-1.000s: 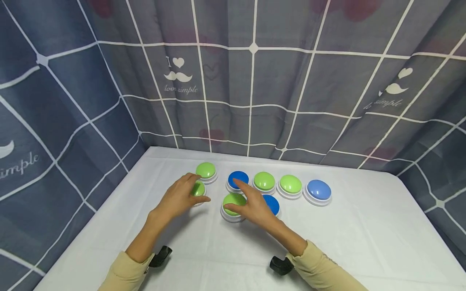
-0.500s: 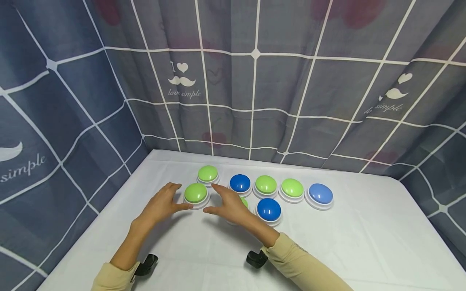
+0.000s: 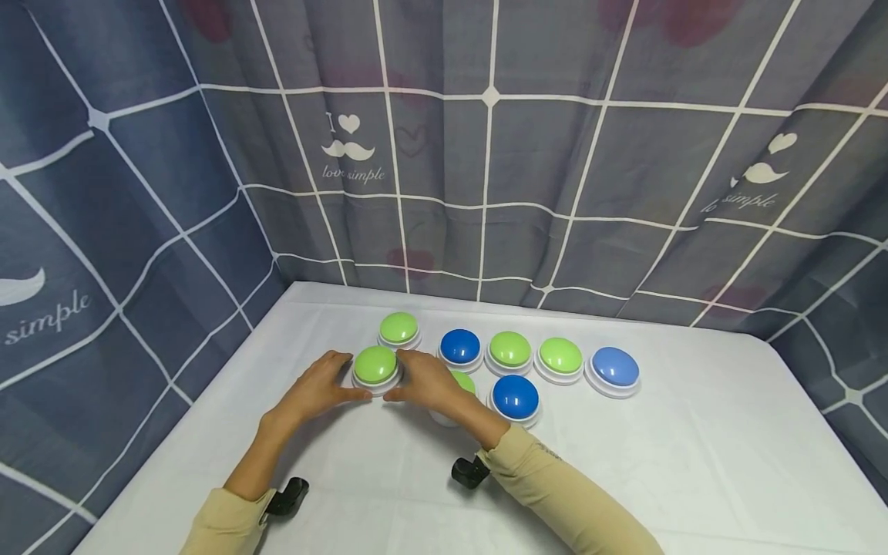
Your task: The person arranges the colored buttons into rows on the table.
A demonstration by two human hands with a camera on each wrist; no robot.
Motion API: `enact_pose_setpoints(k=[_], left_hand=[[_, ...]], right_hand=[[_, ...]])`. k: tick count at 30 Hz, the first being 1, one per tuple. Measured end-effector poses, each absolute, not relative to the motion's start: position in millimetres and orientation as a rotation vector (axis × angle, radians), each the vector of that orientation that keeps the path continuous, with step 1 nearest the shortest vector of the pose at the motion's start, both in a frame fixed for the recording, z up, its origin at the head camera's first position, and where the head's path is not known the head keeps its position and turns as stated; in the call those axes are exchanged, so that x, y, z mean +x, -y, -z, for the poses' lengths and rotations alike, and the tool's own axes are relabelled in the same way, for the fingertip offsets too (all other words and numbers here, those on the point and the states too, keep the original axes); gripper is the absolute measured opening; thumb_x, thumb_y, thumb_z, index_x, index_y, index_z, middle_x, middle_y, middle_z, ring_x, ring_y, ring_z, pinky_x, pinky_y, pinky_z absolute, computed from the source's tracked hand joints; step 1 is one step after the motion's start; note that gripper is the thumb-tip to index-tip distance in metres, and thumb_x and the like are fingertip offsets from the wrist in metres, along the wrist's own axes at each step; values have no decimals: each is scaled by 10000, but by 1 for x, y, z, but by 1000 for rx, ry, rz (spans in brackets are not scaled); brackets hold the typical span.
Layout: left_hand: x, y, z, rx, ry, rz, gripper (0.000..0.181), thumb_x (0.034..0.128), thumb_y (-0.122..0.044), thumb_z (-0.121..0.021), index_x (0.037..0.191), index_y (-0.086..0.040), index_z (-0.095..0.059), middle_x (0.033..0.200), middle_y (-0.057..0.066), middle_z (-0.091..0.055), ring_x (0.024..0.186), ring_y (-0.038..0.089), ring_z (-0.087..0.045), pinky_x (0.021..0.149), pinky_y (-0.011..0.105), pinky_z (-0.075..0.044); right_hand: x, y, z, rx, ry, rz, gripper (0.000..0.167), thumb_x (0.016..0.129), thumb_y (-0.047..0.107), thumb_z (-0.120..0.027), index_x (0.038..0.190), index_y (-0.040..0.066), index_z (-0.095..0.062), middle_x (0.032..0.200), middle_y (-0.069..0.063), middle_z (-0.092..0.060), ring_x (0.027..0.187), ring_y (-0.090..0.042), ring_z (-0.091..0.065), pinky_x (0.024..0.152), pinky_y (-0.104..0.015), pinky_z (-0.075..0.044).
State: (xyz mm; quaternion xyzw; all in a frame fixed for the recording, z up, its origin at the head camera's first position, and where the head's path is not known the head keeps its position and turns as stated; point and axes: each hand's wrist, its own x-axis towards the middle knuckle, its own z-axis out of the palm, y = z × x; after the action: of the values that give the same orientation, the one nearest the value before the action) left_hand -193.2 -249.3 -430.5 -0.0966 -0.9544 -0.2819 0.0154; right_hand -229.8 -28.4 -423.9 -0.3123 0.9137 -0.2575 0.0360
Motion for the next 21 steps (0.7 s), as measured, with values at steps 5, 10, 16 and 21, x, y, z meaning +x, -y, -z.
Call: enact_pose_setpoints(k=[5, 10, 16, 21], left_hand=[[-198, 248, 432, -314, 2960, 866, 893, 738, -428, -865, 1306, 157, -502, 1261, 284, -552, 1223, 462, -495, 1025, 589, -384], [-200, 248, 435, -361, 2934, 892, 798, 749, -391, -866, 1282, 114, -552, 1193, 224, -595, 1171, 415, -536, 1005, 569, -409], [-200, 248, 438, -461, 2871, 912, 620, 736, -329, -883, 1188, 31, -658, 1073, 118, -658, 1058, 345, -595, 931, 534, -459], [-199, 249, 436, -473, 2849, 908, 591, 728, -322, -889, 1162, 17, -677, 1056, 97, -673, 1045, 329, -611, 922, 522, -471]], right_hand=[[-232, 35, 422, -929, -2799, 781, 661, 757, 322, -876, 1280, 28, -601, 1136, -66, -683, 1026, -199, -637, 865, -326, -515], [-235, 41, 422, -882, -2780, 803, 654, 766, 302, -872, 1286, 20, -593, 1140, -84, -679, 1027, -207, -637, 875, -331, -515], [-236, 44, 425, -879, -2809, 797, 567, 780, 303, -861, 1219, 43, -612, 1059, -60, -684, 959, -189, -641, 824, -327, -519], [-232, 43, 426, -893, -2823, 817, 495, 812, 299, -833, 1190, 61, -618, 1020, -37, -673, 920, -168, -630, 799, -319, -515]])
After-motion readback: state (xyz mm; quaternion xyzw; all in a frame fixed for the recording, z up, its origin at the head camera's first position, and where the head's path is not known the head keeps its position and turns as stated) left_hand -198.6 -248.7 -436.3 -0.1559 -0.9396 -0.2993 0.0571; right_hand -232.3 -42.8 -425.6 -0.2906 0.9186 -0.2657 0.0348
